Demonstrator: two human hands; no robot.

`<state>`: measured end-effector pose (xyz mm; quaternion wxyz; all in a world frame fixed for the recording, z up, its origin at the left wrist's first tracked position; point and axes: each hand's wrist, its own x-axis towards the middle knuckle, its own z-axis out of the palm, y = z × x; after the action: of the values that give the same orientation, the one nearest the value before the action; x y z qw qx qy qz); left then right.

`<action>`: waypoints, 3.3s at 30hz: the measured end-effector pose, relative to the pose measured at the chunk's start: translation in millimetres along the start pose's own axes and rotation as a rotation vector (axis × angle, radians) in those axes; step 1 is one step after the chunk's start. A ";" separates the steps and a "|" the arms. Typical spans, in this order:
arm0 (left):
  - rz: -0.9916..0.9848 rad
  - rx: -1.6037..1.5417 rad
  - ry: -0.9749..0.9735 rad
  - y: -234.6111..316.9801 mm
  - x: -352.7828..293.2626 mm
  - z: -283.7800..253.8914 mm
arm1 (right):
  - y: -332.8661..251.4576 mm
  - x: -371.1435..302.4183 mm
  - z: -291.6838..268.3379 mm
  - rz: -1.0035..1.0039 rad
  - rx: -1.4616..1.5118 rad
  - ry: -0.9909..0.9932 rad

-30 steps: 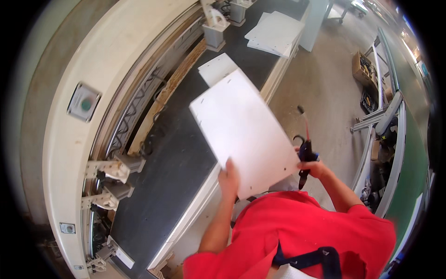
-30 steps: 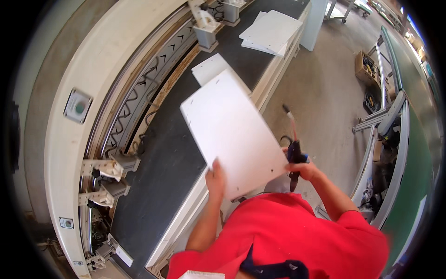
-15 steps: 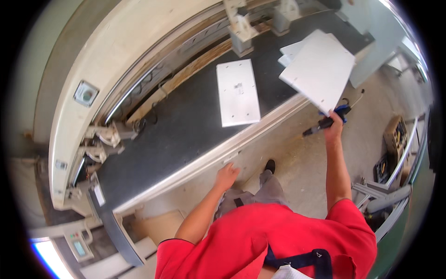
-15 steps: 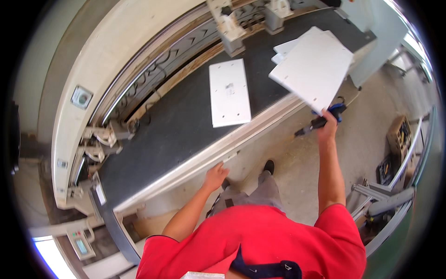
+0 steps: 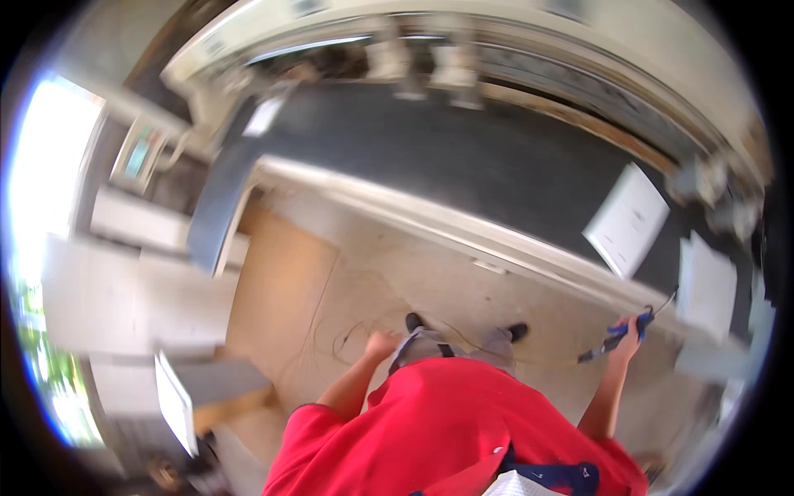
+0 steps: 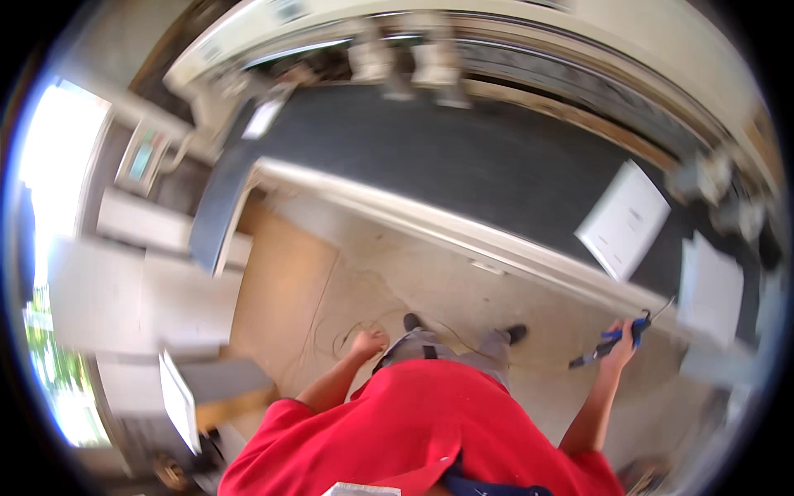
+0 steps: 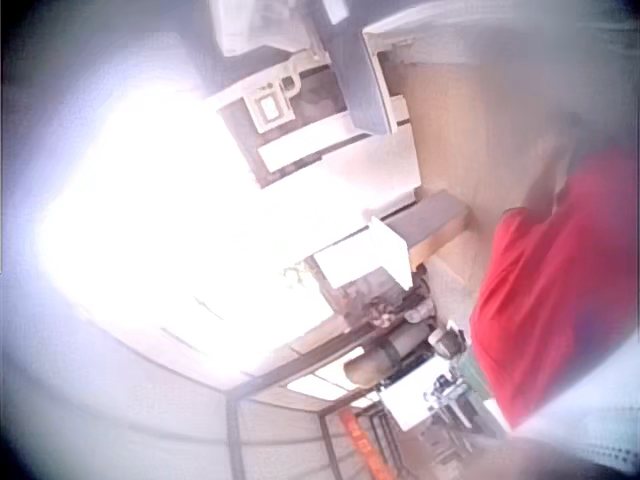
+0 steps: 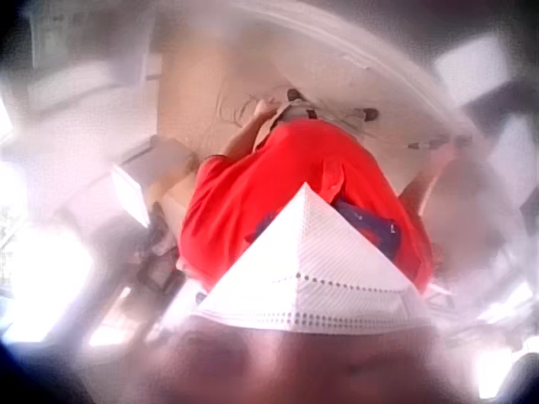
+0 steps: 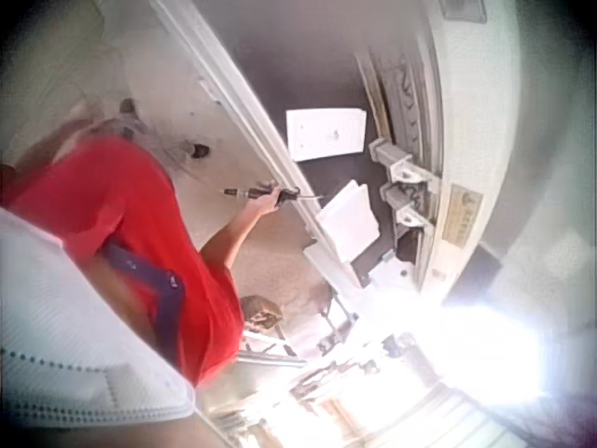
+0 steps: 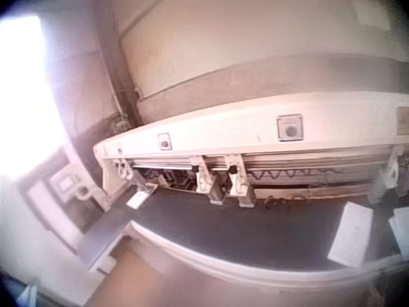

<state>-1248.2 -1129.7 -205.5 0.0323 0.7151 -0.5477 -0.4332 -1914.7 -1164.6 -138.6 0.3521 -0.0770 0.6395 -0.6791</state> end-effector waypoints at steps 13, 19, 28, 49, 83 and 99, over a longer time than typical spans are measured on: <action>-0.689 -0.577 0.640 -214.4 -124.6 -123.3 | 58.5 -304.4 483.7 0.084 -0.955 -1.361; -1.024 -0.868 0.808 -329.7 -214.8 -103.4 | 124.0 -336.7 637.0 0.335 -0.599 -1.120; -1.256 -1.277 1.281 -437.1 -280.1 -97.8 | 299.0 -508.0 785.7 0.478 -0.587 -1.445; -0.174 -2.154 1.863 -1043.6 -628.0 -377.2 | 308.2 -936.5 711.4 -0.075 -1.307 -1.765; 0.279 -1.074 -0.381 41.2 275.1 -459.9 | 174.1 -416.8 498.6 0.252 -0.026 -0.257; 0.340 0.134 1.006 -201.7 289.4 -843.3 | 222.5 -489.6 636.3 0.176 -0.211 -0.371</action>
<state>-536.4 -1645.4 45.4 0.3149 0.7361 -0.5991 0.0102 -1114.7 -1385.7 -66.2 0.5116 -0.1807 0.6356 -0.5493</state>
